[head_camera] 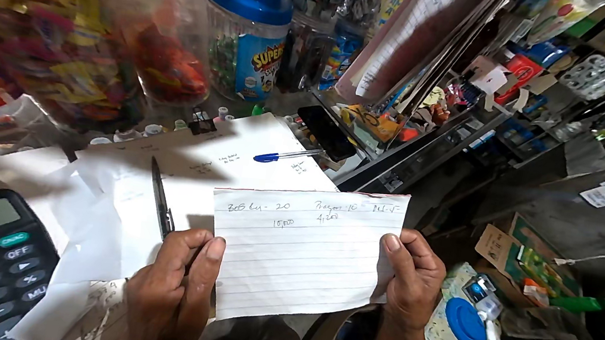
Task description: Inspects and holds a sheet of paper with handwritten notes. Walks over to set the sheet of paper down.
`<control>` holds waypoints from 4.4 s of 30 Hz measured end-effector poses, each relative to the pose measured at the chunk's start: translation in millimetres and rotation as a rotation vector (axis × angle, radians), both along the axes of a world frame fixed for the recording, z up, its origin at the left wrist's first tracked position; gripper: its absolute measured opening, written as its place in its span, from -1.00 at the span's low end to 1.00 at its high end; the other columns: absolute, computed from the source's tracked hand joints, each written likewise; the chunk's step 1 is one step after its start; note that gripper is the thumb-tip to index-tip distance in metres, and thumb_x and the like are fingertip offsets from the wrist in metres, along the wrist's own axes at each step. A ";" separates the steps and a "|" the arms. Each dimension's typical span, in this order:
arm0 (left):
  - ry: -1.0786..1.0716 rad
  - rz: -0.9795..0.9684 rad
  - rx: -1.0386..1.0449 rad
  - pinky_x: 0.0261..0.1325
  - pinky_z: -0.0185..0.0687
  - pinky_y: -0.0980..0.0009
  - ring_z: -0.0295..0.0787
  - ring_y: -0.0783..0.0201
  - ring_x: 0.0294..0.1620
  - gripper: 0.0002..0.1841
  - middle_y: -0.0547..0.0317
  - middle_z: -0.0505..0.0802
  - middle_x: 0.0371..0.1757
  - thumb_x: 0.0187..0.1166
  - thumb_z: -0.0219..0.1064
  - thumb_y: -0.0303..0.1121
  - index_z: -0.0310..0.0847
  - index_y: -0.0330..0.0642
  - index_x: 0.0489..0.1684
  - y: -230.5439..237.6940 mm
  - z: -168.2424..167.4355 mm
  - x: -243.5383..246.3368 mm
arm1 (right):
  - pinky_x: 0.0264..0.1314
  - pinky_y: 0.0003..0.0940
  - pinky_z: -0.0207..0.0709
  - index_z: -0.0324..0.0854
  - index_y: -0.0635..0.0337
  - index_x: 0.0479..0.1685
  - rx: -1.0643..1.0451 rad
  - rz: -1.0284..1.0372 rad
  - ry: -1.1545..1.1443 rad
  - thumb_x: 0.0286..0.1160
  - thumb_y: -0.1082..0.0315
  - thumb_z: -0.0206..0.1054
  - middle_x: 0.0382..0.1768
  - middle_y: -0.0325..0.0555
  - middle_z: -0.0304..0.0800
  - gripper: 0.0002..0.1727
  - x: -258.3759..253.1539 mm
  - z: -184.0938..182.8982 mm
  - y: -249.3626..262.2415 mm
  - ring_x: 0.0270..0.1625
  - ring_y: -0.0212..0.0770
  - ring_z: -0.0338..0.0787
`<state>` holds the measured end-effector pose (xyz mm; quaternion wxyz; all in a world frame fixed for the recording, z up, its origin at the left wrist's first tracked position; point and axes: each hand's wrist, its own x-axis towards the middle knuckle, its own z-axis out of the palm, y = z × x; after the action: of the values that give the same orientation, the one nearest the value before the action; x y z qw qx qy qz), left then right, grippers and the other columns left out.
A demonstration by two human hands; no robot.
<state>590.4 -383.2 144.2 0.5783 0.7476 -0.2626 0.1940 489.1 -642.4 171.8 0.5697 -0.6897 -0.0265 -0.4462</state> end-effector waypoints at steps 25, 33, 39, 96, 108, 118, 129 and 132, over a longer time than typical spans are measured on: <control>0.011 0.003 0.016 -0.58 0.40 0.76 0.47 0.75 -0.64 -0.63 0.42 0.62 -0.57 0.84 0.03 -0.11 0.59 -0.23 -0.15 0.0 0.6 -1.0 | -0.26 -0.62 0.75 0.77 0.24 -0.21 0.000 -0.004 0.004 0.62 0.48 0.27 -0.39 -0.35 0.86 -0.85 2.6 -0.7 0.1 -0.37 -0.54 0.81; 0.016 0.012 0.022 -0.58 0.39 0.77 0.45 0.75 -0.64 -0.63 0.41 0.61 -0.57 0.84 0.04 -0.12 0.58 -0.25 -0.16 -0.5 1.5 -1.2 | -0.27 -0.62 0.75 0.77 0.25 -0.21 0.004 -0.009 0.014 0.62 0.49 0.27 -0.40 -0.35 0.86 -0.85 4.9 -0.2 -0.1 -0.37 -0.53 0.81; 0.031 0.031 0.035 -0.58 0.38 0.77 0.44 0.76 -0.65 -0.63 0.43 0.61 -0.58 0.83 0.05 -0.11 0.59 -0.24 -0.17 -1.1 3.0 -2.5 | -0.28 -0.62 0.75 0.76 0.27 -0.22 0.006 -0.009 0.008 0.61 0.50 0.27 -0.41 -0.33 0.85 -0.85 7.1 -0.5 -0.6 -0.39 -0.53 0.81; 0.031 0.049 0.052 -0.58 0.33 0.78 0.39 0.77 -0.65 -0.64 0.43 0.57 -0.59 0.82 0.07 -0.12 0.56 -0.25 -0.22 -2.5 3.8 -3.7 | -0.27 -0.63 0.73 0.76 0.25 -0.22 -0.011 -0.041 0.013 0.60 0.50 0.29 -0.40 -0.36 0.85 -0.87 7.6 -2.4 3.1 -0.37 -0.55 0.80; 0.046 0.052 0.050 -0.59 0.34 0.78 0.41 0.78 -0.65 -0.66 0.43 0.59 -0.59 0.81 0.10 -0.16 0.59 -0.27 -0.19 -1.9 4.0 -4.5 | -0.28 -0.62 0.74 0.76 0.28 -0.22 -0.011 -0.032 0.013 0.59 0.52 0.28 -0.40 -0.33 0.84 -0.87 10.3 -0.5 4.0 -0.38 -0.53 0.80; 0.035 0.049 0.046 -0.58 0.31 0.81 0.39 0.81 -0.64 -0.64 0.46 0.59 -0.58 0.81 0.10 -0.12 0.59 -0.25 -0.19 -2.6 4.9 -3.4 | -0.27 -0.62 0.74 0.76 0.27 -0.22 -0.020 -0.030 0.016 0.60 0.52 0.27 -0.40 -0.33 0.84 -0.86 12.7 -0.9 2.2 -0.37 -0.53 0.80; 0.020 0.044 0.051 -0.60 0.31 0.79 0.39 0.78 -0.66 -0.65 0.45 0.58 -0.60 0.81 0.09 -0.13 0.58 -0.25 -0.19 -2.2 2.8 -2.2 | -0.29 -0.62 0.74 0.75 0.27 -0.23 -0.020 -0.033 0.012 0.59 0.53 0.25 -0.42 -0.33 0.84 -0.85 12.3 0.0 2.2 -0.39 -0.53 0.80; 0.008 0.044 0.051 -0.60 0.31 0.80 0.39 0.79 -0.66 -0.65 0.44 0.58 -0.60 0.81 0.09 -0.14 0.59 -0.26 -0.18 -1.9 2.5 -1.9 | -0.28 -0.61 0.75 0.75 0.27 -0.22 -0.018 -0.035 0.018 0.60 0.52 0.25 -0.41 -0.33 0.84 -0.85 11.8 0.2 2.5 -0.38 -0.52 0.81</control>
<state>588.6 -385.1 146.7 0.5556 0.7686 -0.2485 0.1971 500.9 -639.9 172.0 0.5557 -0.6991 -0.0134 -0.4497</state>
